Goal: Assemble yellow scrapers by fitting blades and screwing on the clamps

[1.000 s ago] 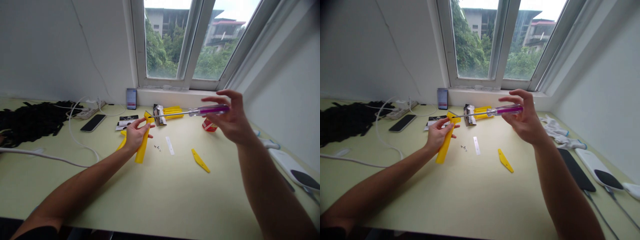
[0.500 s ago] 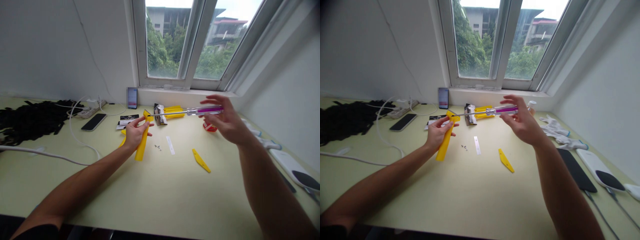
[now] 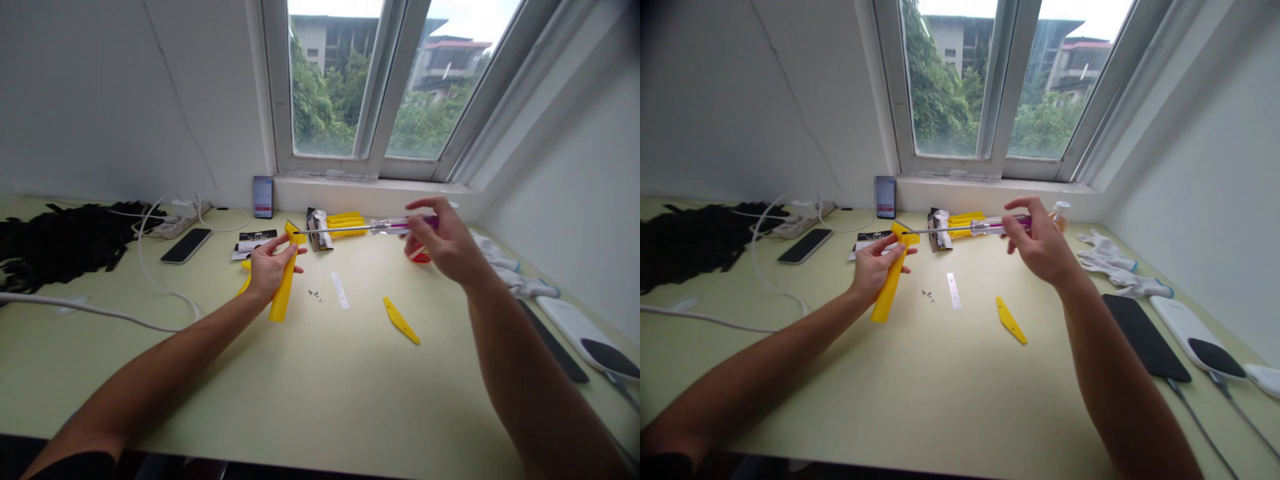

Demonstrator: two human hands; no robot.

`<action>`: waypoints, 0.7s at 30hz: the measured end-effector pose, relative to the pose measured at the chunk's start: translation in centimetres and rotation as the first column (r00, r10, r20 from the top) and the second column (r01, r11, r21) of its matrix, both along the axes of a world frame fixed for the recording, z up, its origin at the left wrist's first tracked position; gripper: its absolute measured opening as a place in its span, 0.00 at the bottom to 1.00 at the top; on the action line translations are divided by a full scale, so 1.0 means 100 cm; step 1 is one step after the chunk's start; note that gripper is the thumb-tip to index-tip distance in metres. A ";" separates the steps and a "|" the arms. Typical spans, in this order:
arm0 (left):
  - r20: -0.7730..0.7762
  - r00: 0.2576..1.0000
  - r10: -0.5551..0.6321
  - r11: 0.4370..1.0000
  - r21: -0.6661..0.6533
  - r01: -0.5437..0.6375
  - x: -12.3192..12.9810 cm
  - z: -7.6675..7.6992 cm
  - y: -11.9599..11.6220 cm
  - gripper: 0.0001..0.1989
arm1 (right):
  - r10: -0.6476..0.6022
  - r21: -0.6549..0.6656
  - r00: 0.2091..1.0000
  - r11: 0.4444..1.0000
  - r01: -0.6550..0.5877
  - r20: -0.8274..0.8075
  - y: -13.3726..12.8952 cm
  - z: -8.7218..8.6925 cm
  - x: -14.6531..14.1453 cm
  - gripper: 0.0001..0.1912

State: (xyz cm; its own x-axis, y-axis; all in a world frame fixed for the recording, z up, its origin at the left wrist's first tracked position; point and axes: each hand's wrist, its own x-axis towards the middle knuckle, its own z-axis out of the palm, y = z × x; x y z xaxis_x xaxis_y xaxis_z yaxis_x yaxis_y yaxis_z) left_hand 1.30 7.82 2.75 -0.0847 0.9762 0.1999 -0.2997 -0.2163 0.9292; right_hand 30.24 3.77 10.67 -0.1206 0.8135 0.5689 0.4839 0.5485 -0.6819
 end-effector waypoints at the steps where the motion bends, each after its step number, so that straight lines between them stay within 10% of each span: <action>1: -0.002 1.000 0.002 1.000 -0.006 -0.002 0.000 0.000 0.000 0.23 | 0.025 0.000 1.000 1.000 -0.025 -0.009 0.000 0.000 0.000 0.22; 14: -0.020 1.000 -0.023 1.000 0.007 0.023 0.001 0.001 -0.003 0.23 | -0.180 0.027 0.977 0.983 0.184 -0.111 0.003 -0.002 -0.005 0.15; 21: -0.011 1.000 0.002 1.000 -0.015 -0.002 0.000 0.001 0.000 0.22 | 0.041 0.045 0.998 0.998 -0.039 -0.045 -0.003 -0.001 -0.009 0.19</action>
State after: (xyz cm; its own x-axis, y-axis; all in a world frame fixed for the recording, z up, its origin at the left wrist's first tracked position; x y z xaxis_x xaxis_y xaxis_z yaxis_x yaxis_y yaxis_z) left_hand 1.27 7.84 2.86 -0.0850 0.9789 0.1860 -0.2895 -0.2028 0.9355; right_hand 29.38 3.51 10.62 -0.1250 0.7826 0.6099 0.4296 0.5968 -0.6777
